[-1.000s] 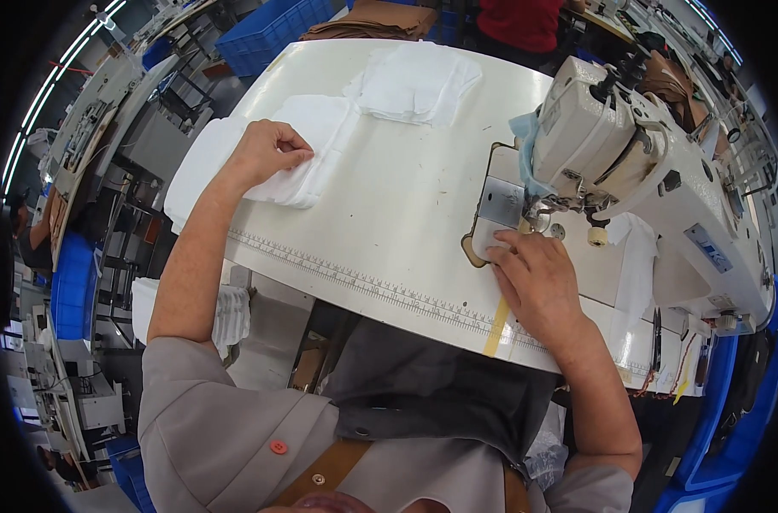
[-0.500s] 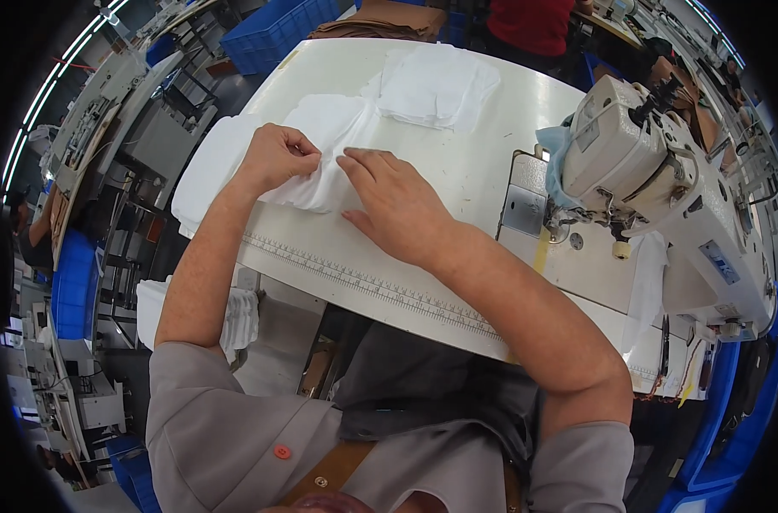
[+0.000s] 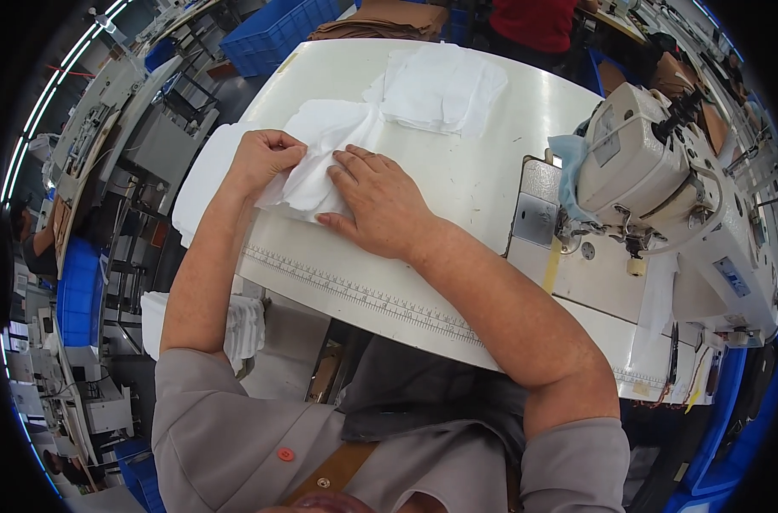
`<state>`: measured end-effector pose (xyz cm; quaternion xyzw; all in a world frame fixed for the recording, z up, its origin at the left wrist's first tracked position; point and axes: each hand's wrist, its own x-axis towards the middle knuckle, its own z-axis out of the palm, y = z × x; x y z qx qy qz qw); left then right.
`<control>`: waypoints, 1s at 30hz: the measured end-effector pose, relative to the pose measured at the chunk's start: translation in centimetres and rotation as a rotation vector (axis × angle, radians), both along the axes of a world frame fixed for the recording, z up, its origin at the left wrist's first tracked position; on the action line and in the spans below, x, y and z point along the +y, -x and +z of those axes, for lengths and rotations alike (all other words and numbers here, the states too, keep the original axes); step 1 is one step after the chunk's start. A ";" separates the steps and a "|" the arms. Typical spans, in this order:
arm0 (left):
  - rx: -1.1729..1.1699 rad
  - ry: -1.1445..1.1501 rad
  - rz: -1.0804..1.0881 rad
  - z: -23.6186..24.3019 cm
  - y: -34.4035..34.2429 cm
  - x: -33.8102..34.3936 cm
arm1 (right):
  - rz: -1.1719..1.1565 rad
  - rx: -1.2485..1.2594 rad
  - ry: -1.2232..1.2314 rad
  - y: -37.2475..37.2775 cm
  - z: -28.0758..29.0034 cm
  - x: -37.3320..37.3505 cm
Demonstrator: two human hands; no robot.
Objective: Sewing small white fabric pieces using an industrial sewing machine.
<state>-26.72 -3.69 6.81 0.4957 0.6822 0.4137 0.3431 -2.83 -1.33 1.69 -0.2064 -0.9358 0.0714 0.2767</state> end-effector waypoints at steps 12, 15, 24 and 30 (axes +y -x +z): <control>-0.012 -0.057 -0.141 -1.3 -0.9 -0.3 | -0.219 0.218 0.768 1.3 2.2 3.6; -0.010 -0.041 -0.129 -1.2 -1.1 -0.6 | -0.314 0.147 0.796 2.1 2.4 4.2; -0.639 -0.249 0.213 -2.9 1.9 -0.1 | -0.315 0.186 0.832 1.9 2.4 3.3; -0.559 -0.238 0.147 -2.7 1.1 -0.2 | -0.134 0.375 0.279 2.4 1.9 3.2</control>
